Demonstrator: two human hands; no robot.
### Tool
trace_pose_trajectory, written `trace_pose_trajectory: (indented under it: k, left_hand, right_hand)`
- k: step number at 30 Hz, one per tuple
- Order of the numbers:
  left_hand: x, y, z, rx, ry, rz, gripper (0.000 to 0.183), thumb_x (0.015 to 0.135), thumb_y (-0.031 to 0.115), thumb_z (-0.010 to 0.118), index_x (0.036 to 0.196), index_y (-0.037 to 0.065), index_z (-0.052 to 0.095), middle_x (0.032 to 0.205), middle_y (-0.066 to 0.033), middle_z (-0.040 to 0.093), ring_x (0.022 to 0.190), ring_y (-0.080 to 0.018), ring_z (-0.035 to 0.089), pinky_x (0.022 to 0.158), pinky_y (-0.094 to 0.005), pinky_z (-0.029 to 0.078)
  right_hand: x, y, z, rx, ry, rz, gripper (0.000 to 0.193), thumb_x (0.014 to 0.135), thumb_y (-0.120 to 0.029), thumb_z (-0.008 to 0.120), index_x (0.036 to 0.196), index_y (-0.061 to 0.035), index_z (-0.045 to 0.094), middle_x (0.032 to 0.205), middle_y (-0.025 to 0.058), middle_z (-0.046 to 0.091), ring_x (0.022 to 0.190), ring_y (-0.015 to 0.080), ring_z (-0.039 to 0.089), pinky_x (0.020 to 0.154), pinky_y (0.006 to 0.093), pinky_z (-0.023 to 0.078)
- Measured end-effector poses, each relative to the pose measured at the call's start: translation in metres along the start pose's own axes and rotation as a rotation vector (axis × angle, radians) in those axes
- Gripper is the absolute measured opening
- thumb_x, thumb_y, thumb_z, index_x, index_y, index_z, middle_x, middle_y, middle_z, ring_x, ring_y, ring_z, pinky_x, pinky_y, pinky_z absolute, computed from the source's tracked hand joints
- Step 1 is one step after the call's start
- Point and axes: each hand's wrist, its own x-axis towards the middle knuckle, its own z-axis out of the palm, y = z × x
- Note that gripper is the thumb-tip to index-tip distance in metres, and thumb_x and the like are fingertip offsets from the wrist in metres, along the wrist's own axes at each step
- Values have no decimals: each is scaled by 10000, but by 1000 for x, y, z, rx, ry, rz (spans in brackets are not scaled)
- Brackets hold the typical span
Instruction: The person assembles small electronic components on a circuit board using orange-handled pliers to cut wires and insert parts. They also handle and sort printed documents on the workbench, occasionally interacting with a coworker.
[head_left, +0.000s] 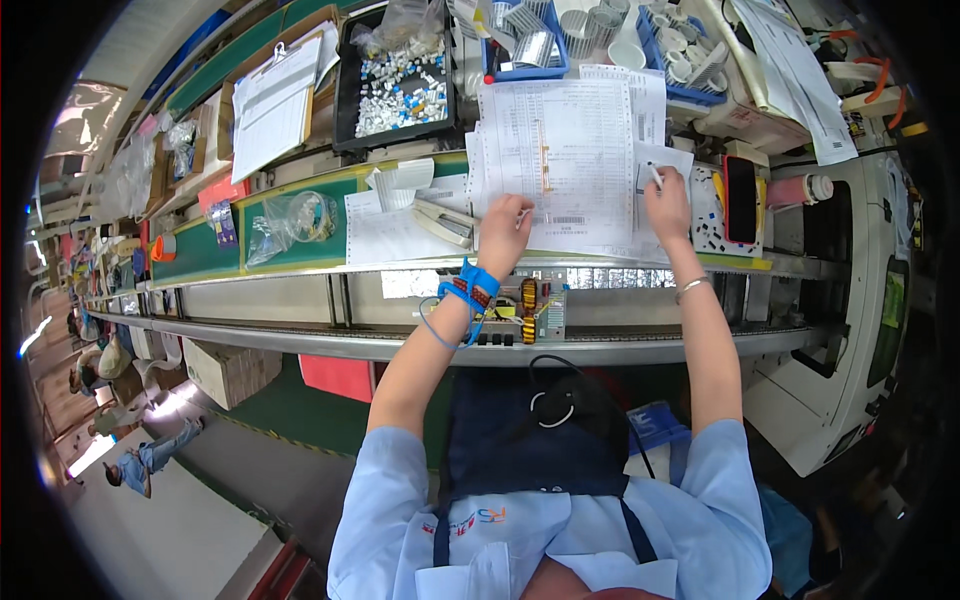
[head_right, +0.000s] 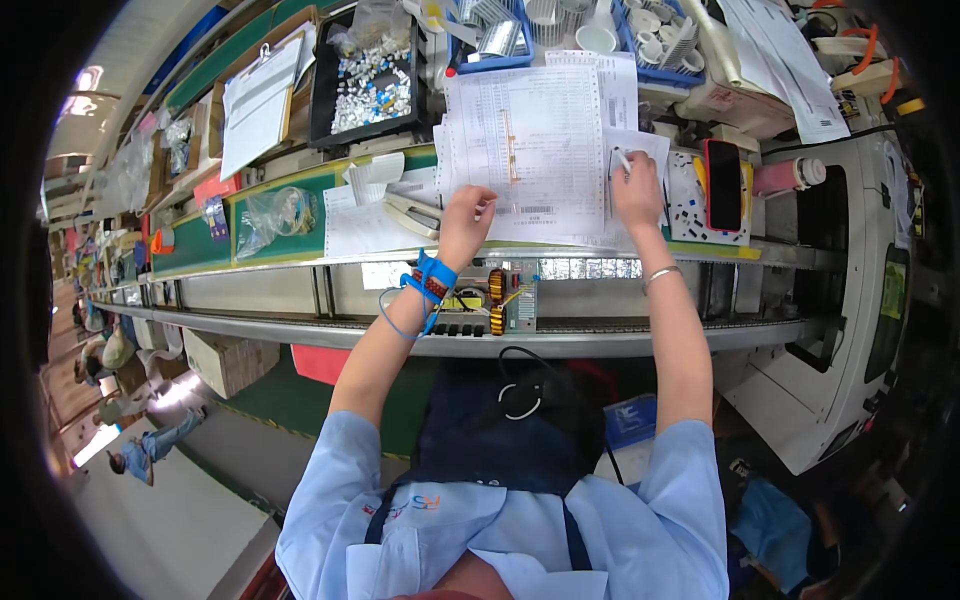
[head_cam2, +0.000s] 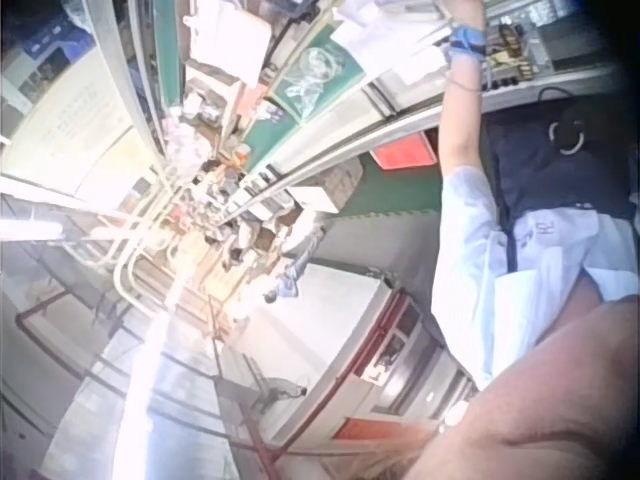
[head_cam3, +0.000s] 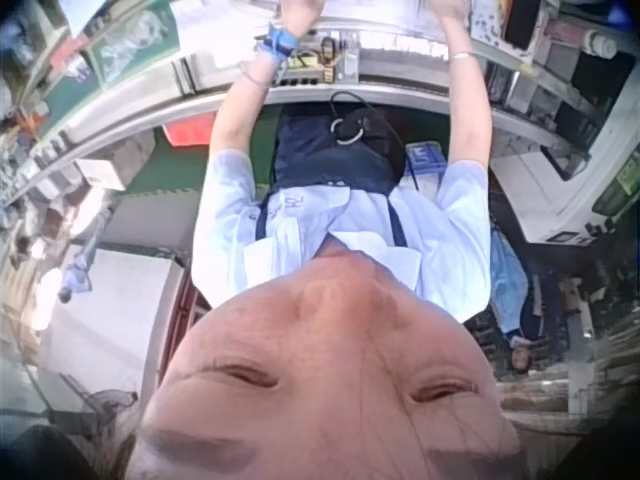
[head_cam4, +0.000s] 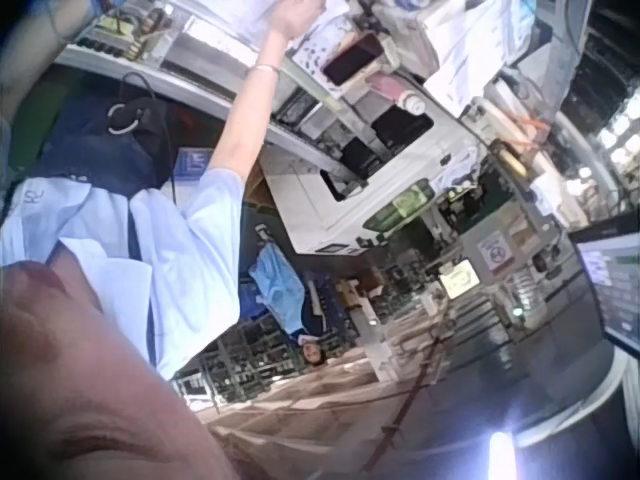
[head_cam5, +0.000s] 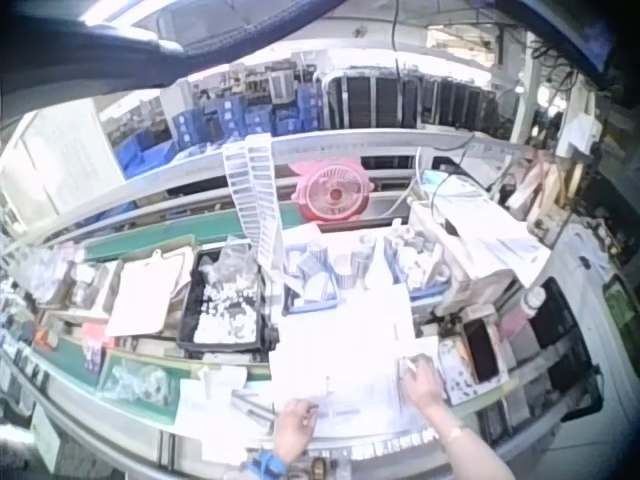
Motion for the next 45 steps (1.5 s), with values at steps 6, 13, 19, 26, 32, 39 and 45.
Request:
trace_pose_trajectory:
  k: [6, 13, 19, 26, 32, 39, 45]
  left_hand:
    - [-3, -16, 27, 1, -93, -22, 147, 698, 86, 620, 803, 13, 548, 754, -112, 546, 670, -250, 552, 587, -315, 459]
    - [-4, -18, 54, 53, -21, -28, 110, 671, 23, 569, 768, 17, 516, 799, -138, 506, 764, -302, 508, 639, -383, 420]
    - [-7, -21, 54, -78, 21, -23, 92, 670, -3, 546, 749, 18, 505, 720, -135, 516, 729, -306, 515, 623, -378, 420]
    - [-17, 11, -14, -65, -110, 76, 49, 681, 21, 555, 729, 20, 555, 708, -126, 557, 693, -307, 537, 612, -377, 434]
    - [-38, 20, -31, 79, -184, 178, 24, 683, 31, 580, 704, 25, 572, 690, -100, 560, 674, -268, 540, 594, -339, 436]
    - [-60, 16, -24, 116, -289, 240, 92, 682, 53, 581, 747, 25, 522, 690, -102, 515, 710, -281, 515, 624, -359, 424]
    - [-67, 15, -41, 40, -54, 142, 193, 675, 28, 605, 856, 26, 539, 787, -99, 508, 723, -258, 512, 647, -333, 429]
  right_hand:
    - [-10, 32, 5, -217, 90, -195, 271, 674, -39, 468, 941, 3, 476, 903, 195, 481, 860, 347, 476, 779, 390, 384]
    - [-26, -22, 25, 223, -167, -284, 199, 703, -41, 459, 889, -38, 531, 881, 129, 519, 784, 284, 517, 687, 346, 424]
    - [-51, -42, 57, 302, -371, -157, 167, 759, -73, 461, 896, -37, 548, 876, 108, 547, 723, 250, 542, 649, 321, 438]
    - [-70, -91, 21, 440, -530, -368, 145, 772, -94, 539, 892, -40, 599, 800, 94, 563, 739, 227, 550, 656, 293, 437]
    - [-88, -86, 17, 360, -574, -475, 101, 735, -95, 569, 805, -42, 618, 738, 97, 581, 659, 254, 554, 588, 320, 442]
    - [-108, -78, 16, 345, -666, -350, 93, 704, -103, 605, 777, -46, 606, 716, 83, 574, 647, 236, 557, 587, 319, 446]
    - [-111, -50, 40, 139, -513, -567, 60, 666, -44, 622, 713, -24, 590, 695, 71, 517, 701, 232, 491, 630, 316, 418]
